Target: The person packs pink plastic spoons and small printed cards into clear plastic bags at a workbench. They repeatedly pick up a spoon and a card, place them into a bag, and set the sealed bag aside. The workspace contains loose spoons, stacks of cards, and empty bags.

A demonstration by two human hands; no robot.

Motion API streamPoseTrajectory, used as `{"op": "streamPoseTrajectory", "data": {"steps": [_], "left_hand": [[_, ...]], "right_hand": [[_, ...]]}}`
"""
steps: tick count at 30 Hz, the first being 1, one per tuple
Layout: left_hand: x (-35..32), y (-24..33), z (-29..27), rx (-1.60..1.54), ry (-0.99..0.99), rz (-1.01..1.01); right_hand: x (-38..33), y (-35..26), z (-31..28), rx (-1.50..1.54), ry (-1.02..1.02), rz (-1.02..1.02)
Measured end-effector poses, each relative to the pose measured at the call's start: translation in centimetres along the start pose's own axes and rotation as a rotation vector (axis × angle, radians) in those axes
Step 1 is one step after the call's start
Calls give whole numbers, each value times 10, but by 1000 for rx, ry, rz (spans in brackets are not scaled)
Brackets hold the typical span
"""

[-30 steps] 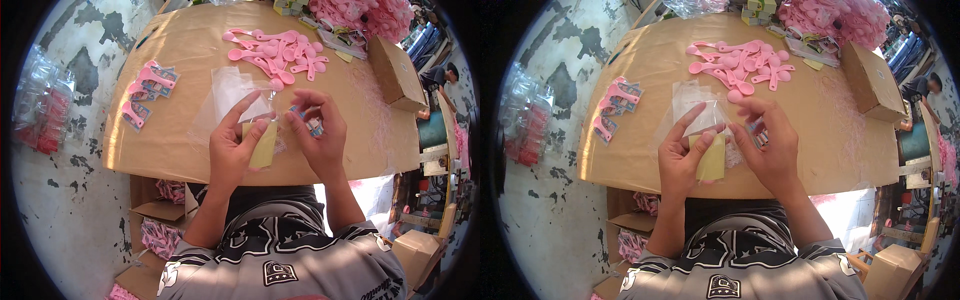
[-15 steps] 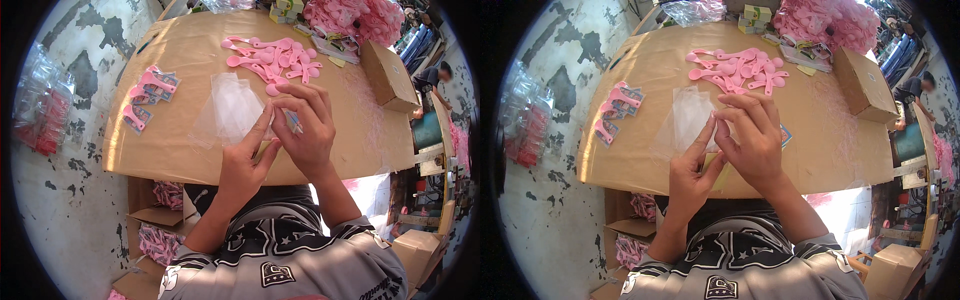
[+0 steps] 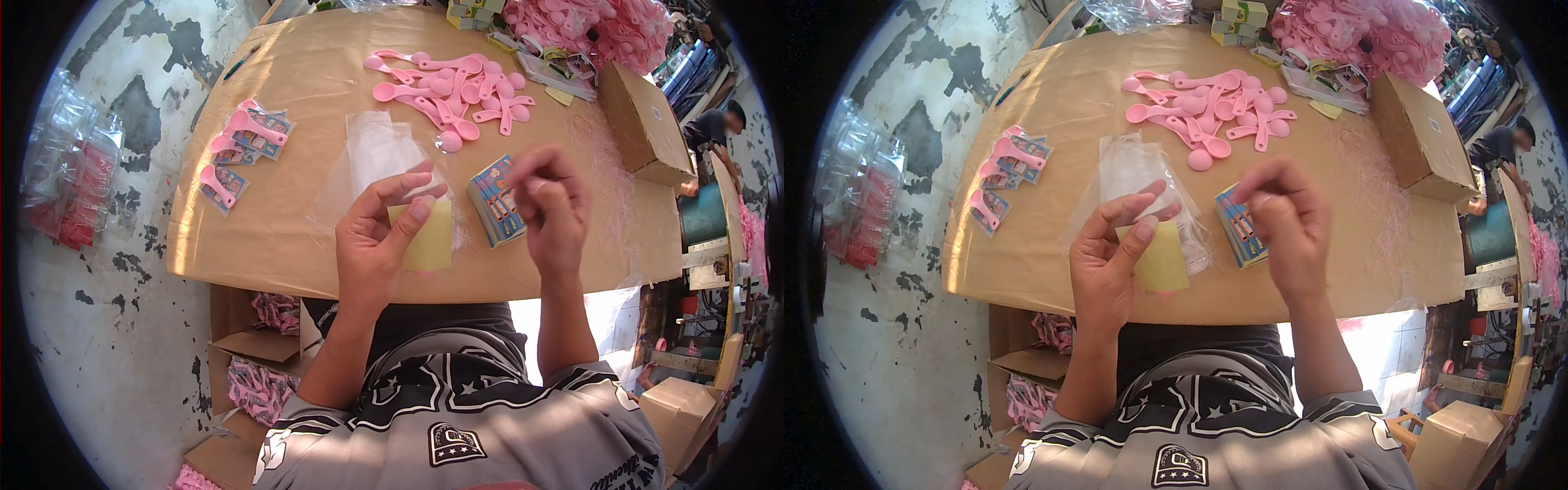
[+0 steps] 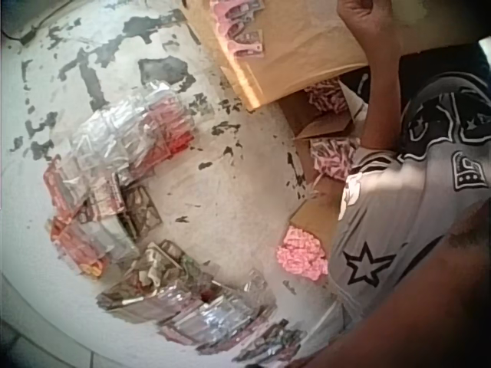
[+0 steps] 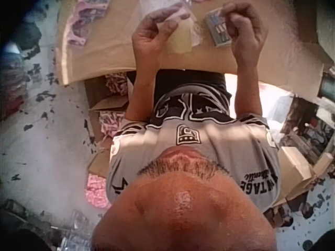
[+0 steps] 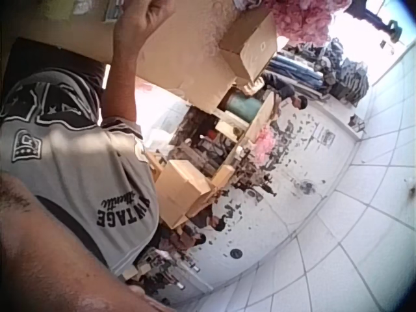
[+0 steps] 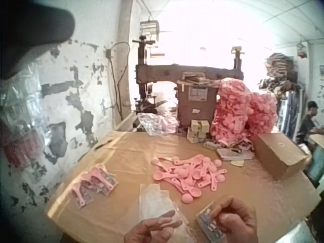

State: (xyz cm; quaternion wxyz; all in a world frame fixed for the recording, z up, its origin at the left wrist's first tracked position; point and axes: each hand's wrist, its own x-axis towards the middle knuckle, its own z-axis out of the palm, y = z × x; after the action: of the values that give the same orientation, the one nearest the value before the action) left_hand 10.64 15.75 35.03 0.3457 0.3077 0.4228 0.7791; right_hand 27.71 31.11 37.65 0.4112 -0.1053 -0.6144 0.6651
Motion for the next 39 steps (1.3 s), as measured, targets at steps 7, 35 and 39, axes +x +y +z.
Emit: {"op": "streamPoseTrajectory", "data": {"steps": [7,35,39], "left_hand": [[-2,3,-8,15,-46,-34],[-7,8,-32,220,-47,38],[-7,25,-13,71,-97,-21]], "right_hand": [[-6,14,44,-224,-58,197],[-5,5,38,-220,-90,155],[-3,2,42,-138,-101,154]]}}
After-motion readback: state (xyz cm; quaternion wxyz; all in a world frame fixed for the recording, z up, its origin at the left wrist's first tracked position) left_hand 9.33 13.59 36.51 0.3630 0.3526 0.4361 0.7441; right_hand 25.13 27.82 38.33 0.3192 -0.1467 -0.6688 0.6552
